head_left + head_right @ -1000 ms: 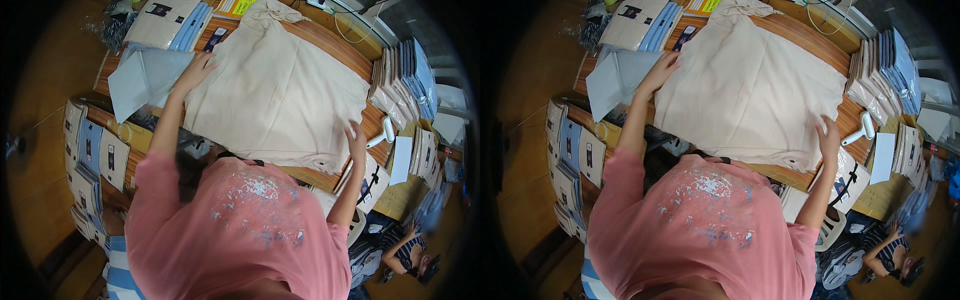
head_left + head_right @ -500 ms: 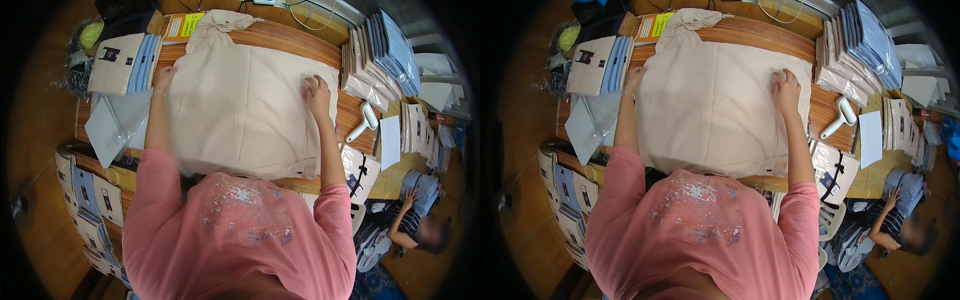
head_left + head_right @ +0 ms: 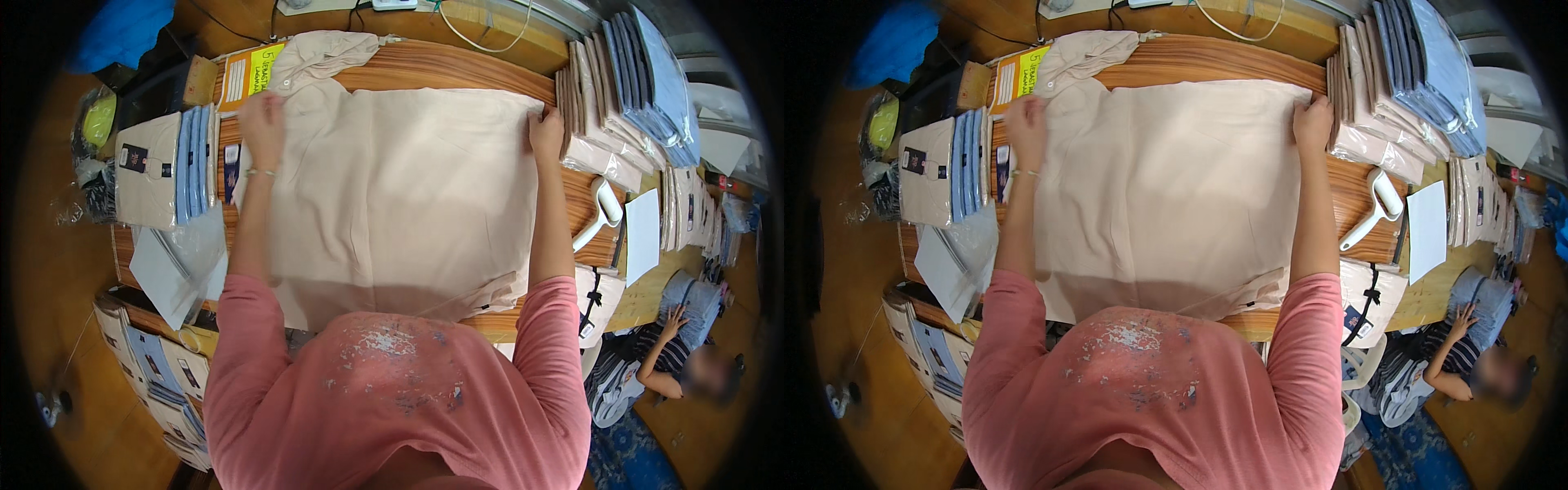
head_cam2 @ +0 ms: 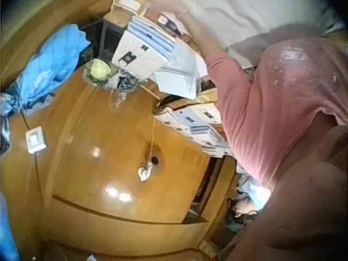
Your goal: The person folds a beige garment on a wooden table, places a tag on it, and then puts it into a clear plastic bag. The person smooths the garment and seals the bag. Another person is visible in the background working on similar items.
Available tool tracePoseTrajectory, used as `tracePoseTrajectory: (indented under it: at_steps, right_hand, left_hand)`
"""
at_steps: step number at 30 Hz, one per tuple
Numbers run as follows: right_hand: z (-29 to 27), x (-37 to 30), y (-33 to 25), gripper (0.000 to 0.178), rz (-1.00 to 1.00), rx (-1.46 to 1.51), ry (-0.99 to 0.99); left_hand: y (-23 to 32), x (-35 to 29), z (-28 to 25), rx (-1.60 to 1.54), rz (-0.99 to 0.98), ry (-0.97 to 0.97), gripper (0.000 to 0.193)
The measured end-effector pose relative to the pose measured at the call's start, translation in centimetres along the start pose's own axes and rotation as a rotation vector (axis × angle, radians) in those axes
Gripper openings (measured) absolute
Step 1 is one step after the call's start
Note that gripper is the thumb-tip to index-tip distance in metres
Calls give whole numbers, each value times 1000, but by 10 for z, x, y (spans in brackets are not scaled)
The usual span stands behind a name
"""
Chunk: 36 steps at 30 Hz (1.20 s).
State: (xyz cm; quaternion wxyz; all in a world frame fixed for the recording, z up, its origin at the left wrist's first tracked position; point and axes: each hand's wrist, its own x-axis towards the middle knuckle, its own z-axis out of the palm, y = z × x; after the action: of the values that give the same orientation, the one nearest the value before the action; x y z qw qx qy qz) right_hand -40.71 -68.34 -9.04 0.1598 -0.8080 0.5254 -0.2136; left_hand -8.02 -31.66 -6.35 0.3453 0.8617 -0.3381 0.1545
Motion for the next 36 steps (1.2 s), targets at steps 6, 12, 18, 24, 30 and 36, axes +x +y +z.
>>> tracePoseTrajectory:
  at_steps: [6,12,18,24,30,36]
  right_hand:
    - [-14,9,-18,22,153,384,-101]
    - [-26,32,-35,9,223,1214,-29]
    - [8,79,-32,19,219,794,-47]
    - [27,57,-27,31,134,98,121]
    - [35,45,-35,32,49,-23,161]
    - [40,49,-29,30,-176,-102,185]
  left_hand:
    - [56,-2,37,-148,435,-405,24]
    - [24,25,24,-183,37,-750,23]
    - [25,30,15,-39,189,-457,25]
    - [-27,-36,-34,189,-169,-15,48]
    - [-38,-44,-55,251,-486,-386,59]
    - [-62,-11,-34,67,-373,3,43]
